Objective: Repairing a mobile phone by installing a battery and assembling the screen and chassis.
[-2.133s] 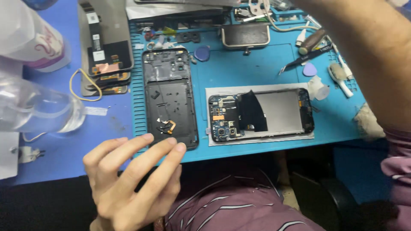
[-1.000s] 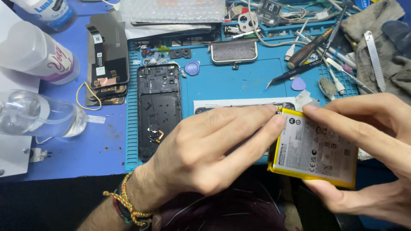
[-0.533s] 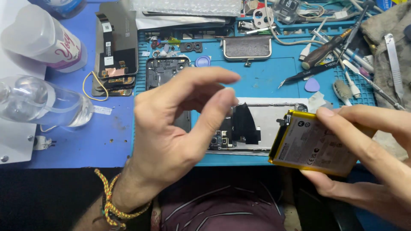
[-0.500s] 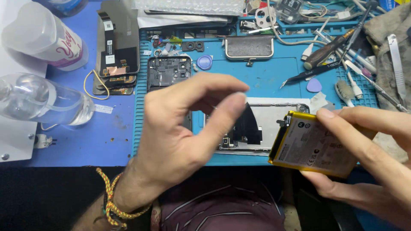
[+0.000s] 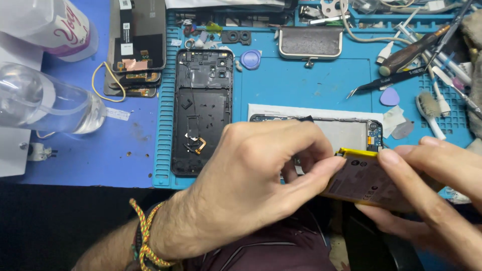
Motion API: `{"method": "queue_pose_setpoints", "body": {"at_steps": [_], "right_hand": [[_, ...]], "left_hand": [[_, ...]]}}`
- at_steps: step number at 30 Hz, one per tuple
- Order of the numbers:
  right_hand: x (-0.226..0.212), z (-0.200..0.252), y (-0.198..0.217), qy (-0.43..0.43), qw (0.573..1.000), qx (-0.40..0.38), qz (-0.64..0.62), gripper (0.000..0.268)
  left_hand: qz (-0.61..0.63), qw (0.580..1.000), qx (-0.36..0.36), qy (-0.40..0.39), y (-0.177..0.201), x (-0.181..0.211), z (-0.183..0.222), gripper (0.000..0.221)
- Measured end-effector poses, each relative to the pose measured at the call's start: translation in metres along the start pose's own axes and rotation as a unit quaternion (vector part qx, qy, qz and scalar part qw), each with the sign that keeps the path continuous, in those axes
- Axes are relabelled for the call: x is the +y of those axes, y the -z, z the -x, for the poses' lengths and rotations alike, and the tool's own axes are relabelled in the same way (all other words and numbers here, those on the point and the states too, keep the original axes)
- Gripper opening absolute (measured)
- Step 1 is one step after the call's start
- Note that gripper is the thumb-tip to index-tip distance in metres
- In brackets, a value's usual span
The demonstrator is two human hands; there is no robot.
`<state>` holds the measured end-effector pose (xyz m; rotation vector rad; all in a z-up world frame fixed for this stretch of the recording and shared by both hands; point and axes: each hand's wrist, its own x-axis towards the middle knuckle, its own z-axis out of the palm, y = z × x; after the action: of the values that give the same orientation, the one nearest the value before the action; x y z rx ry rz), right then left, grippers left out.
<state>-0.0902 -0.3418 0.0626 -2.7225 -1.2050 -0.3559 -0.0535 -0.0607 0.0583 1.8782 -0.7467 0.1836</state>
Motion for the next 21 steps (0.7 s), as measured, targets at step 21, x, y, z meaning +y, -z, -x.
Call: {"method": "queue_pose_setpoints", "body": {"at_steps": [21], "right_hand": [[0.086, 0.037, -0.05, -0.369, 0.823, -0.066, -0.426, 0.081]], "left_hand": [[-0.276, 0.916, 0.018, -0.291, 0.001, -0.026, 0.012, 0.012]]}}
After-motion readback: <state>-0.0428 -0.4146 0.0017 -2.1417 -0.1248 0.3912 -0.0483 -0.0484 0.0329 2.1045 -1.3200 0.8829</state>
